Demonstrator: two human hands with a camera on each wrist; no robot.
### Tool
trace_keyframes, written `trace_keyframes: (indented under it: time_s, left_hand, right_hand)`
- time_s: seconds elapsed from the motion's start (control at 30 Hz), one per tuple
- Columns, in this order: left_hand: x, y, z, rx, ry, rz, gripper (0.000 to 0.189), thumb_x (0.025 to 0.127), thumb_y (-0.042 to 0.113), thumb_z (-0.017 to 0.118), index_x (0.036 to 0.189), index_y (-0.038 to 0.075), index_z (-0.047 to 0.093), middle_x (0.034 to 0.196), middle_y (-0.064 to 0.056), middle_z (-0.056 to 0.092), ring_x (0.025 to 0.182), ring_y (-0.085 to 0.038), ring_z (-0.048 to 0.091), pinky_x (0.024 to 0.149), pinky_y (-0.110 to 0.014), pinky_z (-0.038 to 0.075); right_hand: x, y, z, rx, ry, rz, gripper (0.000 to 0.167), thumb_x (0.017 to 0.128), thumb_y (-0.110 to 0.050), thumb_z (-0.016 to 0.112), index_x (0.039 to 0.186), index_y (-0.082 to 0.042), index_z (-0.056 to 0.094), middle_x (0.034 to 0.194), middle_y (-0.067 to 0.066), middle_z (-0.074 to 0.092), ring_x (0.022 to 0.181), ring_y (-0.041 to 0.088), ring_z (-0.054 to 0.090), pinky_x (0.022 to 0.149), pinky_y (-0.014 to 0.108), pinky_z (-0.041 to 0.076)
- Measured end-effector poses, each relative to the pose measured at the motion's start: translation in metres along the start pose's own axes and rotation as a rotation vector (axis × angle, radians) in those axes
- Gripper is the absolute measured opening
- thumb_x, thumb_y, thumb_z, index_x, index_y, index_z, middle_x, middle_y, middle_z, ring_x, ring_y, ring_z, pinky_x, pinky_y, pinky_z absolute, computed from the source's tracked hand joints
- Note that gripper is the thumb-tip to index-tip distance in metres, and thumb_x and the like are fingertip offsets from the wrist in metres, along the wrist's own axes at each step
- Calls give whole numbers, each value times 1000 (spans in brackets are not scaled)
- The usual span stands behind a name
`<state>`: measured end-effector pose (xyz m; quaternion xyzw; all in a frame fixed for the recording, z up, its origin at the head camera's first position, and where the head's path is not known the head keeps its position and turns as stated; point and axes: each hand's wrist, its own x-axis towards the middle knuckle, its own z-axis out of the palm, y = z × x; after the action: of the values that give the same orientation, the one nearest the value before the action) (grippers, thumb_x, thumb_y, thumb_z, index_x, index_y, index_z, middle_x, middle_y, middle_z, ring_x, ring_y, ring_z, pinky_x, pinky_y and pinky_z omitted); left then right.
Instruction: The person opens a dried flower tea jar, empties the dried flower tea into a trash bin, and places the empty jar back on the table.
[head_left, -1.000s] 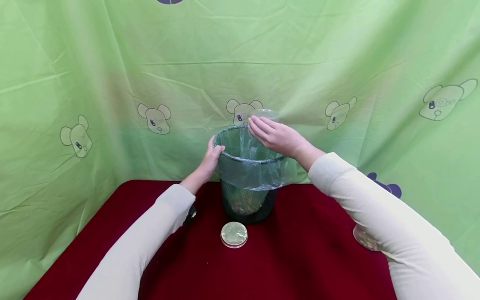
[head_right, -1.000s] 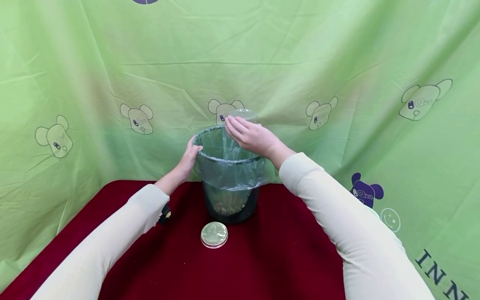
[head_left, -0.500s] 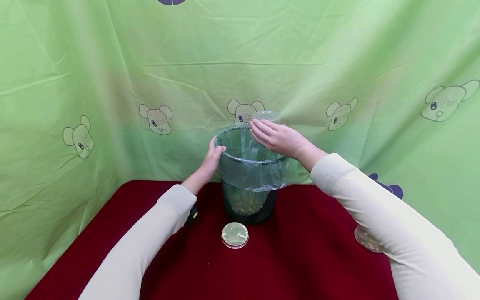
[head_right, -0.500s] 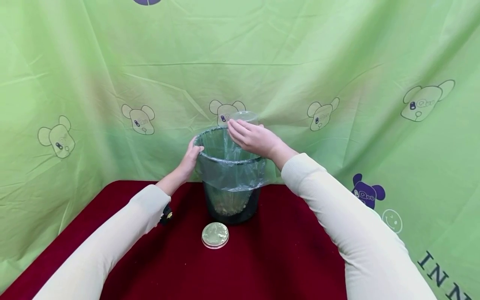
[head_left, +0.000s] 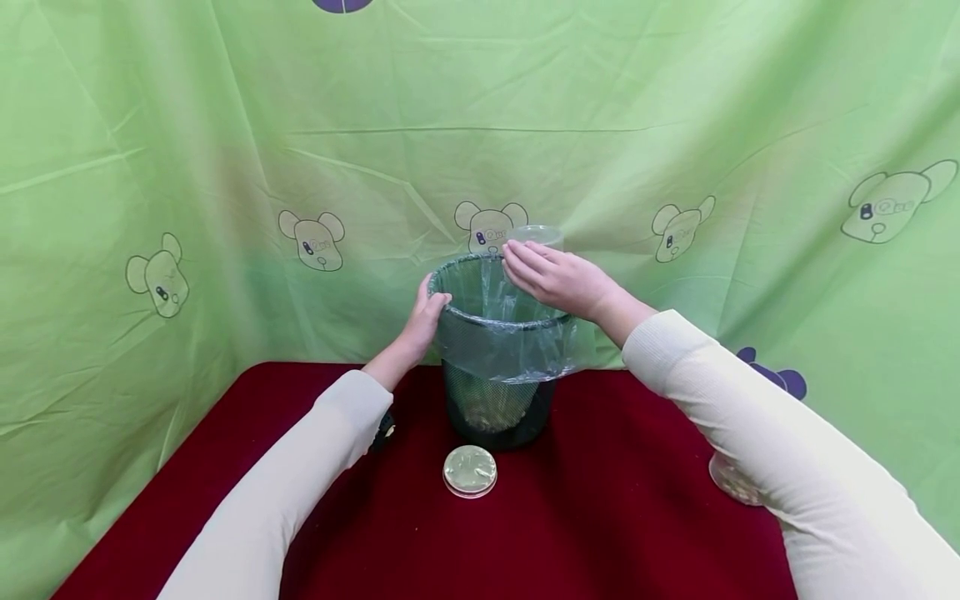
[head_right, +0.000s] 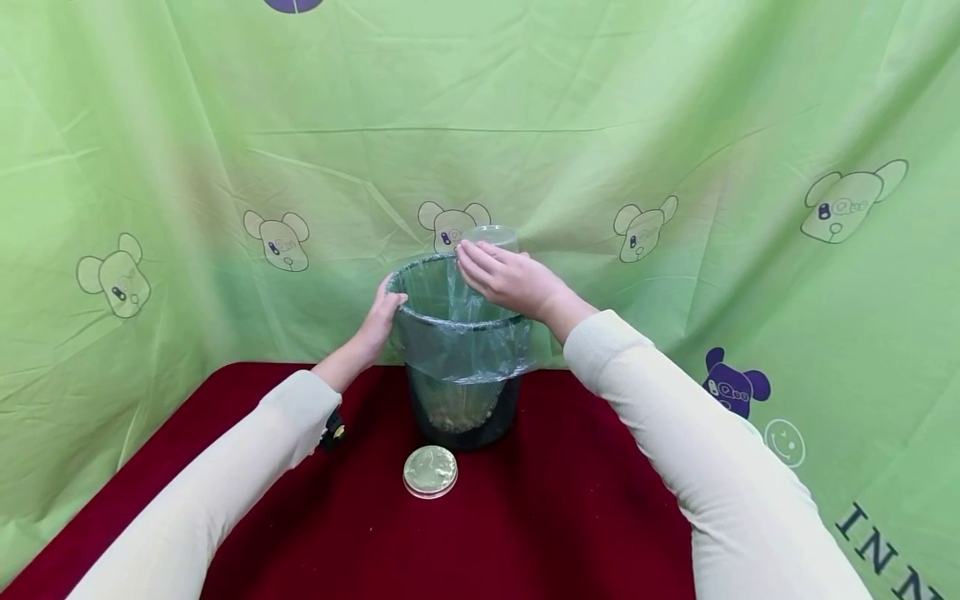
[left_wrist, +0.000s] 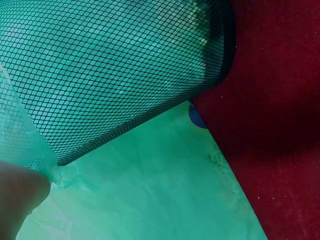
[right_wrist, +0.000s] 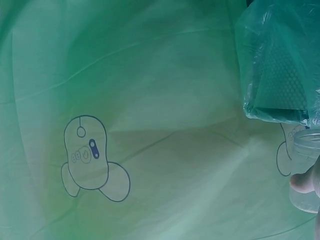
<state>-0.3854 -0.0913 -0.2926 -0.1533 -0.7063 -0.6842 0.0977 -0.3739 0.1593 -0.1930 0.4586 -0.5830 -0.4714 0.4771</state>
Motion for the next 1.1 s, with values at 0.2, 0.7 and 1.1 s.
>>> trace_keyframes:
  time_s: [0.2,0.7,1.1]
  left_hand:
    - [1,-1,0,5,-4,-2,82,88,28,46,155,8,4,158,-22,11,143,-36,13,114,-53,10]
    - [0,-2,0,-12,-5,14,81,89,25,45,155,6,4,158,-22,11,143,-34,13,114,-51,9]
    - [0,0,-1,-14,-13,10,79,91,26,44,155,6,2,156,-23,16,143,-34,14,114,-51,9]
  right_hand:
    - [-2,2,-1,1,20,24,45,96,15,29,131,3,55,136,21,51,130,31,45,111,39,29]
    - [-10,5,0,188,37,272,38,93,12,48,131,10,52,134,27,51,127,38,47,109,41,31]
    - [-11,6,-7,484,-16,685,53,80,25,52,131,12,49,133,29,50,127,40,45,111,38,26]
